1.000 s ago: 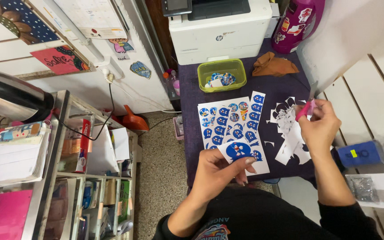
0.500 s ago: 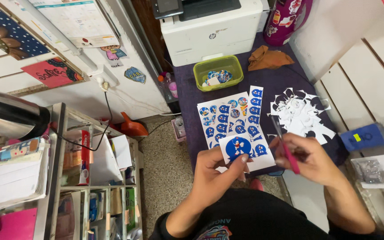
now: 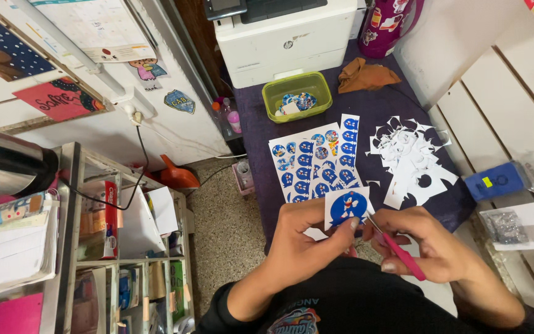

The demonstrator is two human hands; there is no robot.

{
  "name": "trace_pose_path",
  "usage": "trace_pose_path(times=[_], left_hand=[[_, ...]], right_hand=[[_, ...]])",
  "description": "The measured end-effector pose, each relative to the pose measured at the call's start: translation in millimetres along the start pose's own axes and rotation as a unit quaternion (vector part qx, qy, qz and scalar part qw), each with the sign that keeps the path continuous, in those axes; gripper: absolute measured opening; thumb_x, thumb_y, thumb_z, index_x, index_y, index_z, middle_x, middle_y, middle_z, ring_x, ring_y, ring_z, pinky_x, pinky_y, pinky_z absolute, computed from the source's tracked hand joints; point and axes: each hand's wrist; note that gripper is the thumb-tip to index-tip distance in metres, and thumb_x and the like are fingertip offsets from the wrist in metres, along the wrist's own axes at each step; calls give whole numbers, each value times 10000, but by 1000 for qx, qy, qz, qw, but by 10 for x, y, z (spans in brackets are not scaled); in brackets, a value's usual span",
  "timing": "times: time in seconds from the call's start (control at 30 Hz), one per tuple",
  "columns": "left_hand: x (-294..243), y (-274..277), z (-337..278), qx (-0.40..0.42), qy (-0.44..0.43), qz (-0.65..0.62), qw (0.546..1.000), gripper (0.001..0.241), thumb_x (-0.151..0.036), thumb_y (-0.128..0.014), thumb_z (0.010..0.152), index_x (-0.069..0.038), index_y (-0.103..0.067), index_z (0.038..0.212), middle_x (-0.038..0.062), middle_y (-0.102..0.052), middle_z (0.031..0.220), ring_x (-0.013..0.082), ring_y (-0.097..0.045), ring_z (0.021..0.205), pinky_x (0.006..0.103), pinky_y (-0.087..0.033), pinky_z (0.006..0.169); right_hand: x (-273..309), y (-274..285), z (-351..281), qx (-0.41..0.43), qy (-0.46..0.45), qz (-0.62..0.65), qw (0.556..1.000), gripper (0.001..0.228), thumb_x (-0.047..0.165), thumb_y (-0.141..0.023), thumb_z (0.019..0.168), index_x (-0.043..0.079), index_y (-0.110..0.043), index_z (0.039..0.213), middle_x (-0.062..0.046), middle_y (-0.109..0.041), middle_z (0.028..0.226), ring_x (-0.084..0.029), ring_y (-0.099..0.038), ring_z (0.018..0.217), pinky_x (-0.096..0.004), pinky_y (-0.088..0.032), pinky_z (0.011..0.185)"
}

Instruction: The person uses pink scissors to cut out circular blue stickers from a printed sheet. They carefully trim around the edges of each sticker, rotating the paper as needed, and place the finished stickers into a green plastic container.

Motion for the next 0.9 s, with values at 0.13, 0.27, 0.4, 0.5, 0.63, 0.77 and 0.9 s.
trace_pose_path(times=[0.13,0.27,0.4,0.5,0.63,0.77,0.9], left_hand=[[42,-66,46,-5,-10,14,1000,250,-89,-630,1007,-111,-637,758,-51,-523,644,53,-400,613,257,-337,579],[96,-147,113,-11,-2,18,1000,274,-123,-639,1010,-119,-625,736,-51,-512,627,58,-418,613,267,-345,579],[127,-227,189,-14,5,20,1000,212,-123,-649,1015,-125,-690,807,-55,-625,642,34,-488,620,246,-397,586],[179,-290,229,-16,5,21,1000,222,-127,-646,1018,-134,-675,798,-64,-563,640,42,-446,618,249,-365,588],[153,-350,311,-18,3,23,1000,266,-110,-641,1008,-132,-640,743,-61,-573,635,43,-458,609,252,-371,585],[174,-429,370,-24,-1,28,999,239,-94,-640,1002,-115,-636,764,-49,-502,656,61,-409,614,261,-342,580],[205,-509,425,-30,4,31,999,240,-92,-643,1003,-101,-649,764,-45,-518,655,62,-421,614,266,-341,572]], right_hand=[[-2,62,10,-1,-2,-4,1000,462,504,-701,866,56,-661,970,27,-606,641,-149,-547,491,-275,-479,501],[-36,156,6,0,8,-6,1000,435,496,-692,874,76,-658,980,25,-600,618,-155,-507,485,-271,-458,492],[-75,254,-19,-6,11,0,1000,419,479,-692,874,80,-668,1001,21,-607,602,-144,-533,473,-261,-472,493],[-72,343,-18,3,19,9,1000,452,511,-673,900,70,-673,996,36,-618,629,-132,-545,489,-261,-483,510],[-110,438,-39,17,9,29,999,427,487,-695,873,62,-659,910,29,-613,623,-137,-552,488,-271,-479,492],[-152,527,-45,13,28,22,999,458,533,-649,914,77,-627,888,38,-599,615,-127,-523,480,-254,-464,485],[-258,602,-114,18,24,55,998,481,496,-688,914,21,-610,923,-4,-580,623,-136,-474,501,-265,-432,467]])
Point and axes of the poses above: each hand's wrist, its own z-axis towards the middle knuckle, its own y-axis out of the back of the hand, x = y × z
